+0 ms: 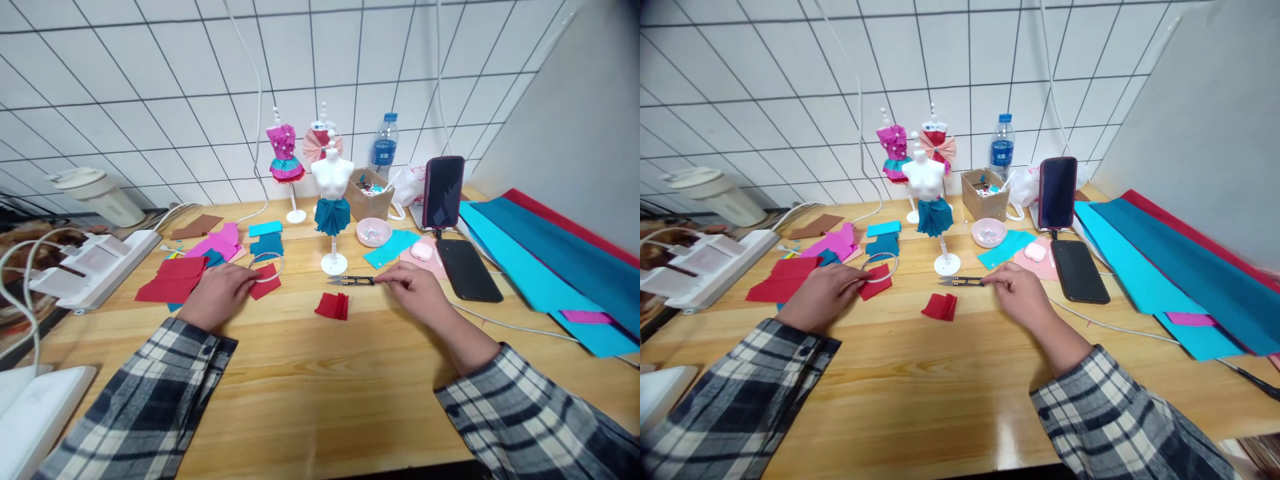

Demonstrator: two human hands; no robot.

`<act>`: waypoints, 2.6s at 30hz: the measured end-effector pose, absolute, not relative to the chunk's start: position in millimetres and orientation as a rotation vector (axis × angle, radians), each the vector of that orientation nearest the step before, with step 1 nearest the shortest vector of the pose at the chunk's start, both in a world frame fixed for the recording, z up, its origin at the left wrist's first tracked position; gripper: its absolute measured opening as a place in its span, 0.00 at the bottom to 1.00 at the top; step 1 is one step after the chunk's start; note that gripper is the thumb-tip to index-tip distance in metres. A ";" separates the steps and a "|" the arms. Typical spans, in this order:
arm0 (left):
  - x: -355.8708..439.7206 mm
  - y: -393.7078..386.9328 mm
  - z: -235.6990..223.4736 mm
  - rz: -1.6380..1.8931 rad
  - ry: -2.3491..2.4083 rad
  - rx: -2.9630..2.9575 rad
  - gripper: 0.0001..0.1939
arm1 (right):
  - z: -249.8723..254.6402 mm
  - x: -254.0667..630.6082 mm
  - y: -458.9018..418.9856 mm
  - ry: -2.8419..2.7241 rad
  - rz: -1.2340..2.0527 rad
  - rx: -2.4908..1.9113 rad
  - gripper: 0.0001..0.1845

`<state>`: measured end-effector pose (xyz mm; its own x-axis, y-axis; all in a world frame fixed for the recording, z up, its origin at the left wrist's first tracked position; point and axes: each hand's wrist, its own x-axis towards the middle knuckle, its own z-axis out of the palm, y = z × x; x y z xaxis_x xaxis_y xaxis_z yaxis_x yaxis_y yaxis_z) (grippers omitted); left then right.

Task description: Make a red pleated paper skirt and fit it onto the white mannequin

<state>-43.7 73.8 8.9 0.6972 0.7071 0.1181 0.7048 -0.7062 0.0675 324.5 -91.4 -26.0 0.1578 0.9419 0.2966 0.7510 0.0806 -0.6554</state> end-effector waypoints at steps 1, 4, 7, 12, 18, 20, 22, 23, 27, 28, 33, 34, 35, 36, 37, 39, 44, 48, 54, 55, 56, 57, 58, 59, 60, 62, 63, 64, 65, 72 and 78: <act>-42.2 73.6 7.2 0.203 1.213 2.874 0.18 | -26.4 322.9 -92.0 -1.634 0.333 -1.709 0.18; -34.2 71.0 5.1 0.195 1.265 2.890 0.16 | -25.7 316.3 -95.7 -1.652 0.302 -1.694 0.18; -31.1 69.2 6.0 0.226 1.293 2.866 0.12 | -19.8 303.3 -101.1 -1.715 0.227 -1.653 0.19; -34.9 69.6 4.9 0.232 1.384 2.691 0.09 | 4.9 265.2 -104.1 -2.000 0.181 -1.539 0.22; -41.9 72.4 2.1 0.467 1.477 2.437 0.19 | 27.7 219.4 -93.1 -2.233 0.152 -1.320 0.18; -44.3 72.7 4.1 0.636 1.512 2.350 0.17 | 23.8 209.7 -91.1 -2.154 0.154 -1.254 0.18; -43.5 69.5 8.1 0.839 1.454 2.254 0.17 | 16.5 204.2 -90.9 -2.028 0.171 -1.247 0.19; -41.1 65.8 10.7 0.940 1.394 2.187 0.17 | 12.9 202.9 -91.3 -1.964 0.178 -1.259 0.19; -18.6 33.9 20.3 1.057 1.083 1.839 0.18 | 6.0 204.9 -92.7 -1.779 0.211 -1.360 0.26; -11.6 23.2 21.8 0.982 1.001 1.770 0.18 | 6.0 206.2 -92.6 -1.766 0.222 -1.393 0.29; 11.8 -17.3 20.6 0.626 0.636 1.553 0.14 | 7.8 213.6 -89.5 -1.820 0.167 -1.529 0.26; 13.7 -20.5 19.7 0.577 0.603 1.518 0.14 | 8.0 215.1 -89.0 -1.817 0.129 -1.540 0.22; 14.9 -22.1 19.1 0.538 0.578 1.497 0.14 | 8.1 216.6 -88.6 -1.807 0.091 -1.546 0.19; 15.5 -22.7 19.0 0.510 0.558 1.495 0.15 | 8.1 217.9 -88.3 -1.795 0.057 -1.550 0.18; 15.9 -22.5 19.4 0.486 0.539 1.520 0.15 | 8.1 219.0 -88.1 -1.786 0.030 -1.552 0.17; 16.6 -21.8 21.6 0.454 0.512 1.652 0.12 | 7.9 220.0 -88.1 -1.785 0.006 -1.544 0.16; 19.9 -26.6 23.9 0.610 0.673 2.062 0.08 | 7.5 215.1 -91.2 -1.643 0.181 -1.399 0.17; 20.5 -30.8 19.2 0.794 0.805 2.214 0.08 | 7.3 207.4 -96.2 -1.579 0.346 -1.280 0.12; 20.6 -32.1 16.6 0.805 0.730 2.380 0.07 | 6.6 201.1 -96.5 -1.692 0.289 -1.303 0.09; 20.8 -32.3 16.3 0.799 0.724 2.396 0.07 | 6.5 200.9 -95.9 -1.693 0.285 -1.321 0.08; 20.8 -32.4 15.7 0.796 0.721 2.413 0.07 | 6.4 200.7 -95.3 -1.691 0.294 -1.341 0.07; 20.8 -32.4 14.9 0.794 0.720 2.429 0.07 | 6.2 200.7 -94.7 -1.689 0.318 -1.359 0.07; 20.7 -32.3 13.9 0.795 0.716 2.445 0.07 | 5.9 200.8 -94.2 -1.683 0.350 -1.373 0.06; 20.6 -32.1 12.9 0.793 0.711 2.458 0.07 | 5.5 200.9 -93.8 -1.678 0.385 -1.385 0.06; 20.6 -31.8 11.8 0.794 0.704 2.469 0.08 | 5.0 201.2 -93.5 -1.680 0.418 -1.391 0.05; 20.8 -31.1 10.5 0.796 0.711 2.470 0.08 | 3.6 201.8 -93.2 -1.699 0.459 -1.392 0.04; 21.1 -30.8 10.5 0.789 0.728 2.461 0.08 | 2.8 202.1 -93.2 -1.700 0.461 -1.394 0.03; 21.3 -30.5 10.8 0.781 0.751 2.447 0.08 | 2.2 202.4 -93.3 -1.684 0.453 -1.397 0.04; 21.6 -30.4 11.6 0.769 0.773 2.431 0.08 | 1.7 202.7 -93.3 -1.653 0.435 -1.397 0.04; 21.6 -32.6 18.0 0.748 0.826 2.397 0.08 | 2.0 204.0 -91.8 -1.671 0.268 -1.284 0.08; 21.9 -31.8 19.8 0.748 0.924 2.430 0.11 | 5.0 200.6 -93.4 -1.735 0.203 -1.286 0.04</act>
